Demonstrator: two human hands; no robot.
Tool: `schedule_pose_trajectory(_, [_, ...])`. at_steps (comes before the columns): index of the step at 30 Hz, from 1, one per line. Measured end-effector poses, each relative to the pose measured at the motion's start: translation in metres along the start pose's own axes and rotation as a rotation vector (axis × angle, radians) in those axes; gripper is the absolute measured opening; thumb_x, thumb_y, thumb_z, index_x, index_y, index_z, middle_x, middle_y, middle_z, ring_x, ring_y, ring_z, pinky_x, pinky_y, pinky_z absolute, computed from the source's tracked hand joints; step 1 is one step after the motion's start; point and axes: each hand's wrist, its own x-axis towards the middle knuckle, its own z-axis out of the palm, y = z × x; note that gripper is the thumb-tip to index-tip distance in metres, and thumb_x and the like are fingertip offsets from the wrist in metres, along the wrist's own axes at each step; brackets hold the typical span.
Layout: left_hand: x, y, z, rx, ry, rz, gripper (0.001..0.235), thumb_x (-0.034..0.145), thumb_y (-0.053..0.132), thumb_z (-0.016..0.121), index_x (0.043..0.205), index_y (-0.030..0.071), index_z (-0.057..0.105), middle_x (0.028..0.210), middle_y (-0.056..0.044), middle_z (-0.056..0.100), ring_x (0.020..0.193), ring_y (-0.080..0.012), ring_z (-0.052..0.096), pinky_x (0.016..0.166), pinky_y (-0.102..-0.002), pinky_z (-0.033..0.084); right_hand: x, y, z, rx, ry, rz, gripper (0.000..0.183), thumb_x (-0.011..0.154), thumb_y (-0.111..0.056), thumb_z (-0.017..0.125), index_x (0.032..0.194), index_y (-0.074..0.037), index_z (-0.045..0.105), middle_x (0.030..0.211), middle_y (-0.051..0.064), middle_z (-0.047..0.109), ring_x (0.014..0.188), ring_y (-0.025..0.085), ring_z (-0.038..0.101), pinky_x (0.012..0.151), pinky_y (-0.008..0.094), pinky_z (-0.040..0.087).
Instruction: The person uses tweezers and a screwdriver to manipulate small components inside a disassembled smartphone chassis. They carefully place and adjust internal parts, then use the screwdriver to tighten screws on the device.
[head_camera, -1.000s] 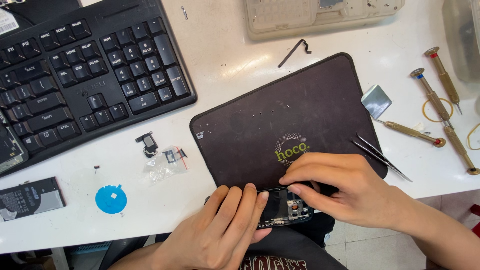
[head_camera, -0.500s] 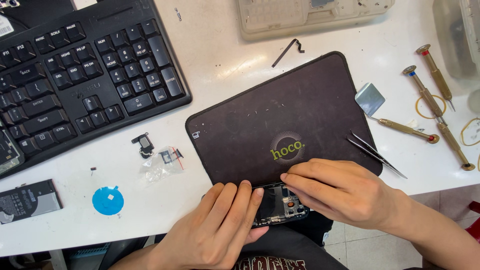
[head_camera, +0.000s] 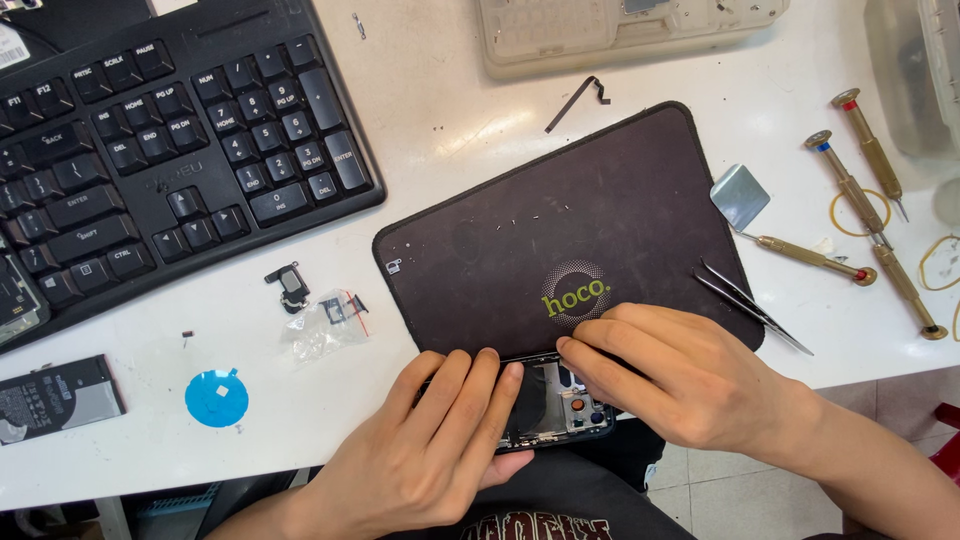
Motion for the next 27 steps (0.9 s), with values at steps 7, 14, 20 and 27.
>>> schedule_pose_trajectory(7, [-0.002, 0.003, -0.003, -0.076, -0.068, -0.061, 0.067, 0.098, 0.050, 0.062, 0.125, -0.011, 0.066, 0.119, -0.027, 0.068, 0.104, -0.0359, 0.064, 0.089, -0.046, 0.053, 0.002, 0.004, 0.002, 0.138, -0.034, 0.117, 0.026, 0.080, -0.007, 0.082, 0.102, 0.003, 0.073, 0.092, 0.011, 0.067, 0.075, 0.019, 0.066, 0.059, 0.030, 0.055])
schedule_pose_trajectory(14, [0.008, 0.016, -0.014, -0.184, 0.042, -0.201, 0.057, 0.091, 0.047, 0.067, 0.119, -0.003, 0.069, 0.118, -0.027, 0.067, 0.106, -0.0379, 0.064, 0.085, -0.049, 0.052, -0.006, 0.006, 0.001, 0.169, 0.018, 0.144, 0.027, 0.078, -0.004, 0.084, 0.102, 0.001, 0.074, 0.092, 0.009, 0.069, 0.075, 0.018, 0.067, 0.059, 0.029, 0.054])
schedule_pose_trajectory(20, [0.036, 0.026, -0.006, -0.114, 0.177, -0.256, 0.028, 0.086, 0.013, 0.075, 0.107, -0.006, 0.072, 0.108, -0.018, 0.069, 0.101, -0.0335, 0.067, 0.087, -0.047, 0.055, -0.008, 0.005, 0.001, 0.147, 0.040, 0.103, 0.031, 0.075, -0.003, 0.083, 0.104, 0.004, 0.072, 0.095, 0.011, 0.068, 0.081, 0.023, 0.068, 0.065, 0.032, 0.057])
schedule_pose_trajectory(27, [0.056, 0.024, -0.002, -0.028, 0.102, -0.214, 0.024, 0.082, 0.004, 0.071, 0.104, -0.006, 0.072, 0.102, -0.016, 0.068, 0.093, -0.0274, 0.066, 0.086, -0.040, 0.054, -0.012, 0.006, 0.003, 0.200, 0.062, 0.095, 0.032, 0.077, -0.002, 0.083, 0.106, 0.006, 0.071, 0.098, 0.013, 0.067, 0.083, 0.024, 0.068, 0.069, 0.031, 0.059])
